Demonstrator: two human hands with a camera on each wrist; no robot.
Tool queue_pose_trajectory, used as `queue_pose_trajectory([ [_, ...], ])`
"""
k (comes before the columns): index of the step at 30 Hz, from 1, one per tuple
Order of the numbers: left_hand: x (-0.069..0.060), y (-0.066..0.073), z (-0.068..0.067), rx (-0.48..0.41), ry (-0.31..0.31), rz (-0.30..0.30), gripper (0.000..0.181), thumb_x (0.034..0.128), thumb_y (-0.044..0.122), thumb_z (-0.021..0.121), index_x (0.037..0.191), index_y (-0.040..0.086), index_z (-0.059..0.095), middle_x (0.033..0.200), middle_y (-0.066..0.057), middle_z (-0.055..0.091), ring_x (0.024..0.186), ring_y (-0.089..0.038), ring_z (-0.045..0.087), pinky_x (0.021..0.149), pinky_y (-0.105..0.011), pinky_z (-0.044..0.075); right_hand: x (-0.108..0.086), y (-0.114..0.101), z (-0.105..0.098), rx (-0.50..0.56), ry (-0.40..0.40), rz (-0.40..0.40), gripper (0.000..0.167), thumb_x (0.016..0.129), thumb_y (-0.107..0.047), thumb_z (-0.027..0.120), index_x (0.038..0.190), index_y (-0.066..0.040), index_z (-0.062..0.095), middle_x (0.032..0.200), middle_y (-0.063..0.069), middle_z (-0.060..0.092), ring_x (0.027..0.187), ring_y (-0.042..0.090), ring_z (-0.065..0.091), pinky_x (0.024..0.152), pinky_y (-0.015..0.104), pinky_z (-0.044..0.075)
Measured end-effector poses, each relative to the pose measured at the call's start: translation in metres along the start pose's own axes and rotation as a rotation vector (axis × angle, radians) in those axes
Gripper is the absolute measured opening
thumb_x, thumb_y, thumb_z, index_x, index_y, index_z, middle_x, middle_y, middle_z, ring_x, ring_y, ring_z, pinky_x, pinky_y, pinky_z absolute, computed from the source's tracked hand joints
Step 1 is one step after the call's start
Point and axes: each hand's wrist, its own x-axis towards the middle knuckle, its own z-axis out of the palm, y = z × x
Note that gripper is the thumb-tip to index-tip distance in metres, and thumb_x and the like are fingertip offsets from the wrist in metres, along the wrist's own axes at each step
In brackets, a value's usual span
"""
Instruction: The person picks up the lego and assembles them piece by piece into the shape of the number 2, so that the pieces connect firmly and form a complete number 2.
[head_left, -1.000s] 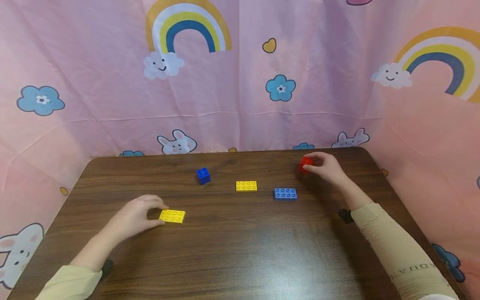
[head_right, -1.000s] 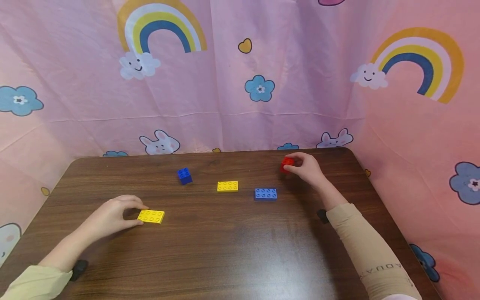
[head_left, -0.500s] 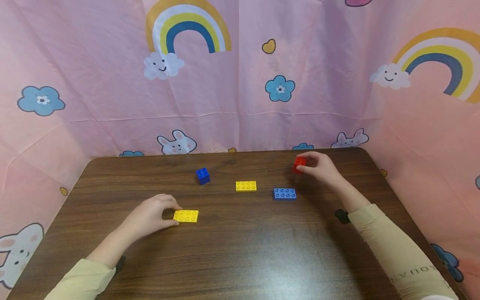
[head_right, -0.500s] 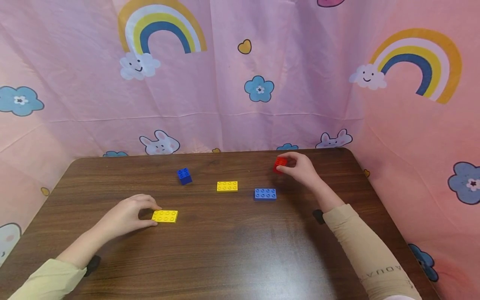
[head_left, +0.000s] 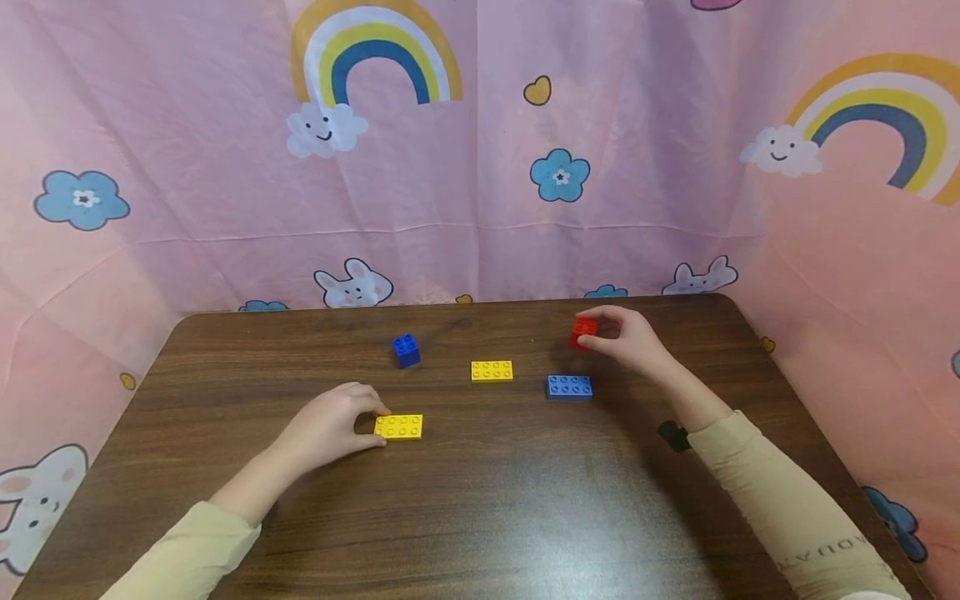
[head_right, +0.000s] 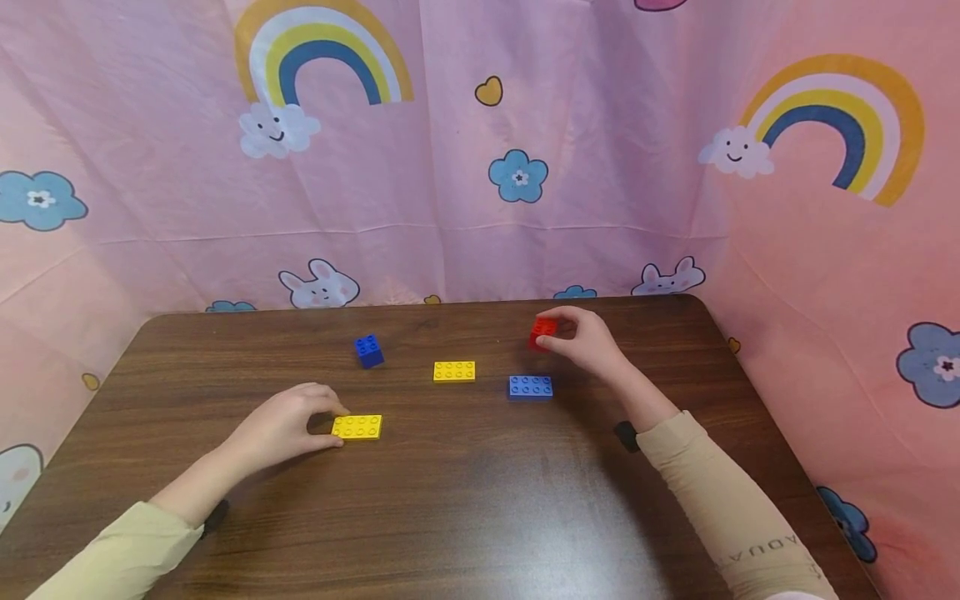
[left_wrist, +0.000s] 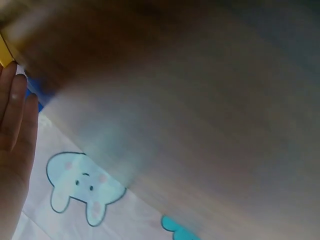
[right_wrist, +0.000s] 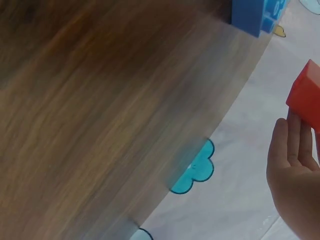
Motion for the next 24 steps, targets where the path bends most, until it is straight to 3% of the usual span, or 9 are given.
queue_pose_trajectory([
  [6, 0.007, 0.007, 0.005, 0.008, 0.018, 0.033, 0.031, 0.0795, 0.027, 0.096, 0.104, 0.014, 0.082, 0.101, 0.004, 0.075, 0.098, -0.017, 0.070, 0.091, -0.044, 0.062, -0.001, -0.006, 0.004, 0.017, -0.016, -0.024, 0.041, 0.098, -0.012, 0.076, 0.136, 0.001, 0.067, 0.132, 0.026, 0.069, 0.112, 0.039, 0.070, 0.089, 0.026, 0.061],
  [9, 0.012, 0.011, 0.007, 0.017, 0.026, 0.050, 0.031, 0.0787, 0.028, 0.096, 0.103, 0.013, 0.082, 0.100, 0.004, 0.075, 0.098, -0.017, 0.070, 0.091, -0.043, 0.062, -0.002, -0.008, 0.006, 0.032, -0.023, -0.034, 0.041, 0.098, -0.012, 0.076, 0.136, 0.000, 0.067, 0.132, 0.025, 0.069, 0.111, 0.038, 0.070, 0.087, 0.020, 0.058],
  [11, 0.015, 0.013, 0.009, 0.024, 0.028, 0.059, 0.032, 0.0785, 0.028, 0.096, 0.103, 0.013, 0.082, 0.099, 0.004, 0.075, 0.096, -0.017, 0.070, 0.090, -0.043, 0.062, -0.003, -0.009, 0.008, 0.038, -0.026, -0.037, 0.041, 0.098, -0.012, 0.077, 0.136, 0.000, 0.068, 0.132, 0.025, 0.069, 0.111, 0.037, 0.070, 0.089, 0.022, 0.058],
  [18, 0.026, 0.023, 0.015, 0.015, 0.017, 0.060, 0.034, 0.0788, 0.029, 0.096, 0.104, 0.012, 0.082, 0.098, 0.003, 0.075, 0.091, -0.014, 0.067, 0.089, -0.041, 0.062, -0.005, -0.017, 0.014, 0.054, -0.038, -0.065, 0.041, 0.096, -0.009, 0.078, 0.135, 0.001, 0.068, 0.128, 0.025, 0.071, 0.108, 0.038, 0.071, 0.098, 0.047, 0.061],
  [24, 0.034, 0.032, 0.020, 0.005, 0.004, 0.058, 0.033, 0.0789, 0.030, 0.096, 0.103, 0.013, 0.082, 0.097, 0.004, 0.074, 0.087, -0.010, 0.064, 0.085, -0.037, 0.061, -0.007, -0.021, 0.019, 0.057, -0.055, -0.076, 0.041, 0.096, -0.010, 0.079, 0.135, 0.000, 0.068, 0.128, 0.023, 0.072, 0.107, 0.035, 0.070, 0.095, 0.038, 0.061],
])
